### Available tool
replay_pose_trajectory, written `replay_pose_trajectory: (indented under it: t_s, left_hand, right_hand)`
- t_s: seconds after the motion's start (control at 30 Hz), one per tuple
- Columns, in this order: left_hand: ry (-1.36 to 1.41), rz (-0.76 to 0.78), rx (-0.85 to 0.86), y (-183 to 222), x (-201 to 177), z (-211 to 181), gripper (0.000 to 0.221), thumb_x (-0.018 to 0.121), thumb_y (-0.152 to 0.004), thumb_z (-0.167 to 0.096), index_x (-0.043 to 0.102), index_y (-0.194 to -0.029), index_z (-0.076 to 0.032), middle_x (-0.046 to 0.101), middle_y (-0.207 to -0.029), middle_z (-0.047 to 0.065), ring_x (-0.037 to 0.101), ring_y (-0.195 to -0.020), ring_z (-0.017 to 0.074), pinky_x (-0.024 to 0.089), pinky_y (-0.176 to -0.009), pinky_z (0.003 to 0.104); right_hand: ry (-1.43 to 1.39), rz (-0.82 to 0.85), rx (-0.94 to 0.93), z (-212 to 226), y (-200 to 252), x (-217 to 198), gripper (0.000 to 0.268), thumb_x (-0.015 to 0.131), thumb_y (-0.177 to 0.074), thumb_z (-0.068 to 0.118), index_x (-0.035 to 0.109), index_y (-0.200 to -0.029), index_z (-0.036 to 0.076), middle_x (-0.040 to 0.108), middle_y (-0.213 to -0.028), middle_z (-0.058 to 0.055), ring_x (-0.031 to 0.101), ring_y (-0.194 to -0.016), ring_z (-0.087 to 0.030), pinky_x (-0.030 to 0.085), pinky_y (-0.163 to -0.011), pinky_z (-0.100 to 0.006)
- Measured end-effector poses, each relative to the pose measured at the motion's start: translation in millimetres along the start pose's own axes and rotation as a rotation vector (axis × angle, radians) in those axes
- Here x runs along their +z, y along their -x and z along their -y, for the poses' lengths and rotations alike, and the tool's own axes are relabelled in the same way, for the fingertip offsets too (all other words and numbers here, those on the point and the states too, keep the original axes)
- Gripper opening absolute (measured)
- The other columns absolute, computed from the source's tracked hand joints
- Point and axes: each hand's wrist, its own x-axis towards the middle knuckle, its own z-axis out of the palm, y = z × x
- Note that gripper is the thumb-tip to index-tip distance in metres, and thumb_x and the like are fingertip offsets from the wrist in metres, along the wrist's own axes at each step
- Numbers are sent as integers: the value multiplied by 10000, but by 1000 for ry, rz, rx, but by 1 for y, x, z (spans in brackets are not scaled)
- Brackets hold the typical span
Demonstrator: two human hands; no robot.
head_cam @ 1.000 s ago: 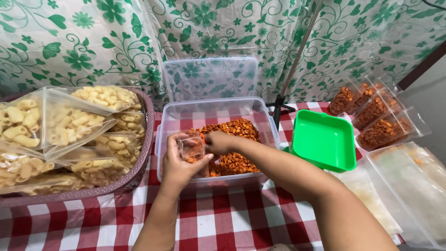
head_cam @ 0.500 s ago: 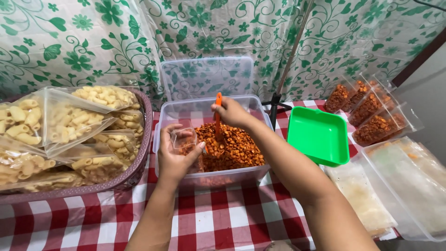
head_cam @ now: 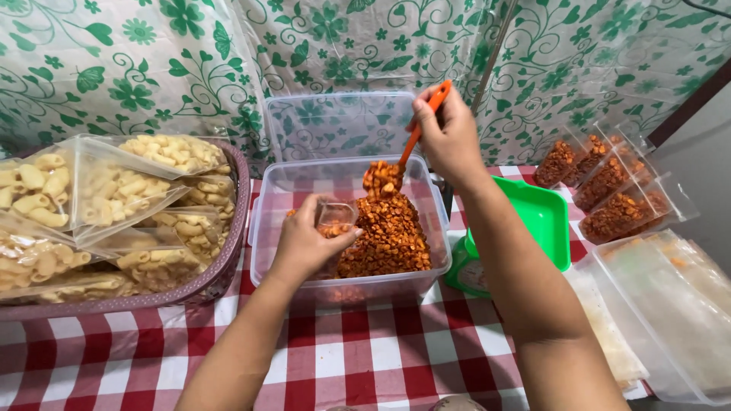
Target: Scooping snacks from a large container into small plastic bags and weighing them on a scale for portioning.
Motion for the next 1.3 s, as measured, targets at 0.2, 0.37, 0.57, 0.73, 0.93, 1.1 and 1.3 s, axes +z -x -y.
replay_pose_trajectory:
  t_s: [0.2, 0.37, 0.57, 0.73, 0.93, 1.1, 1.3]
  left_hand:
    - [45, 91, 19, -1, 5, -32, 665, 919, -635, -337, 634, -1203, -138, 770, -1062, 207, 715, -1072, 440, 568, -933, 531]
    - [33, 119, -60, -2, 1, -40, 757, 930, -598, -460, 611, -1218, -167, 765, -1087, 183, 699, -1115, 410, 557, -964, 523]
    - [31, 100, -55, -7, 9, -16, 756, 918, -565, -477, 598, -1193, -204, 764, -1054, 137, 704, -1091, 382, 557, -938, 514]
    - [55, 82, -44, -13, 1, -18, 682, 867, -575, -299, 595, -1193, -203, 761, -1045, 143, 712, -1062, 382, 577, -906, 504]
    - [137, 69, -176, 0, -7, -16, 668, 886, -610, -257, 596, -1212, -255, 755, -1143, 82, 685, -1155, 354, 533, -1003, 481]
    - [206, -151, -22, 28, -20, 0, 737, 981, -578, -200, 594, -1205, -168, 754, -1088, 160, 702, -1082, 436, 561, -960, 577]
    - [182, -193, -38, 30, -25, 15, 685, 987, -597, -259, 618, -1170, -190, 783, -1062, 29, 714, -1104, 315, 567, -951, 494]
  right_hand:
    - [182, -67, -309, 40, 23, 21, 117, 571, -1088, 204, 583, -1101, 89, 724, -769, -129, 703, -647, -327, 565, -607, -395]
    - [273, -92, -577, 53, 52, 41, 43, 596, -1037, 112, 623, -1057, 86, 644, -775, -80, 680, -648, -298, 571, -605, -340]
    - [357, -37, -724, 48, 86, 60, 203, 585, -998, 173, 693, -1163, 125, 651, -972, -82, 701, -765, -299, 600, -679, -404]
    - [323, 0, -885, 48, 97, 59, 291, 537, -940, 63, 737, -1141, 123, 667, -1034, -132, 683, -777, -291, 571, -695, -417]
    - [140, -10, -826, 67, 94, 42, 267, 604, -953, 68, 797, -1129, 123, 706, -1133, -146, 730, -892, -307, 612, -768, -384]
    - [132, 75, -283, 44, 83, 40, 192, 673, -927, 67, 796, -1059, 134, 743, -1054, -131, 732, -982, -385, 607, -800, -455]
    - [345, 734, 52, 20, 87, 66, 159, 677, -881, 44, 803, -977, 38, 730, -1026, -273, 730, -937, -485, 581, -823, -556]
